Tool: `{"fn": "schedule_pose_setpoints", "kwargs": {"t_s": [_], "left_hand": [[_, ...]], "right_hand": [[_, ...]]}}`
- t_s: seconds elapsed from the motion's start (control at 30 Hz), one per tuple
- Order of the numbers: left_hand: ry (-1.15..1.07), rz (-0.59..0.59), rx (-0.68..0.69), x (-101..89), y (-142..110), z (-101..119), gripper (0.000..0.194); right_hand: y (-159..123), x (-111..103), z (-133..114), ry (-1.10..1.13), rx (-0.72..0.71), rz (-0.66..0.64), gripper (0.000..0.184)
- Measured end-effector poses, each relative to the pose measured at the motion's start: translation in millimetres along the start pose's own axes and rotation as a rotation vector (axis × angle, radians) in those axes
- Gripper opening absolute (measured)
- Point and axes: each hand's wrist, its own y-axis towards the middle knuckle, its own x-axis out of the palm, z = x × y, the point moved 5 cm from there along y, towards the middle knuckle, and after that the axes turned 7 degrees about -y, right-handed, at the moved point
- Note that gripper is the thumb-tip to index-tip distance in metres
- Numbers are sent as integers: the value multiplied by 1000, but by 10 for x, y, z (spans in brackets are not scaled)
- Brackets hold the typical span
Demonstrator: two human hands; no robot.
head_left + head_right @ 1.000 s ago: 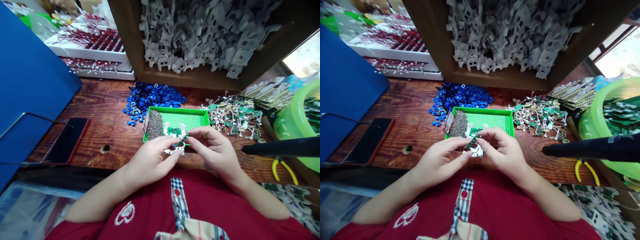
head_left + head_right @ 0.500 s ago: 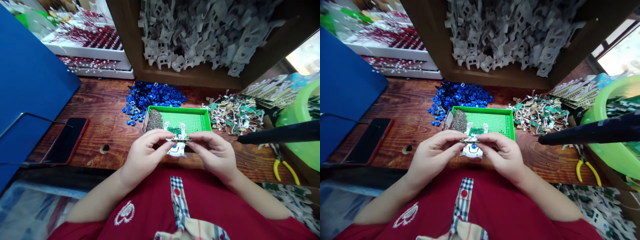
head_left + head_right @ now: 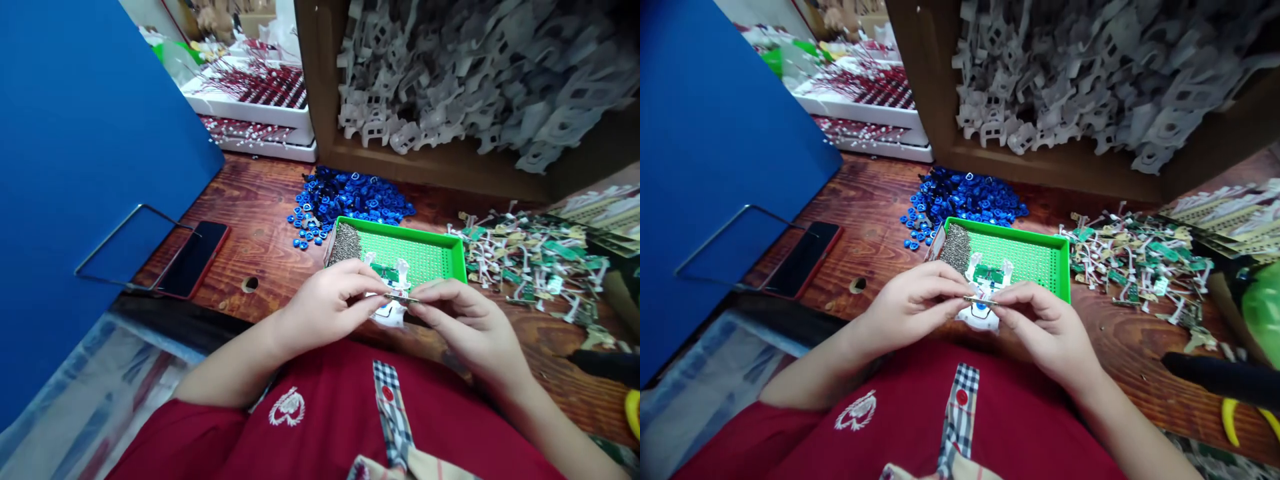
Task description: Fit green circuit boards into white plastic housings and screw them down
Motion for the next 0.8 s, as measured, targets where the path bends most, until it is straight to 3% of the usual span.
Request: {"fn": "schedule_pose_setpoints", "kwargs": {"t_s": [0.1, 0.13, 0.17, 0.23, 0.33, 0.43, 0.5, 0.6, 0.8], "left_hand": [[-8, -193, -107, -175, 121, -126, 19], [26, -197, -179, -295, 188, -247, 19], [108, -94, -272, -478, 268, -411, 18], [386, 226, -456, -905, 403, -782, 20], [444, 226, -549, -1138, 593, -1326, 9], [448, 199, -582, -1151, 684, -1659, 10], [450, 201, -587, -1113, 698, -1729, 12], [452, 231, -578, -1079, 688, -1665, 16], [469, 324, -503, -1142, 571, -1208, 25]], "right_hand": [[5, 16, 81, 82, 148, -4, 14], [7, 16, 110, 109, 190, -4, 15], [9, 10, 138, 131, 216, 2, 16], [15, -22, 182, 134, 214, 46, 16], [14, -81, 204, 36, 110, 128, 15], [-4, -106, 213, -15, 44, 169, 14], [-13, -114, 233, 16, 63, 194, 15], [-3, -131, 227, 78, 63, 257, 18], [40, -168, 177, 140, 3, 345, 18]]}}
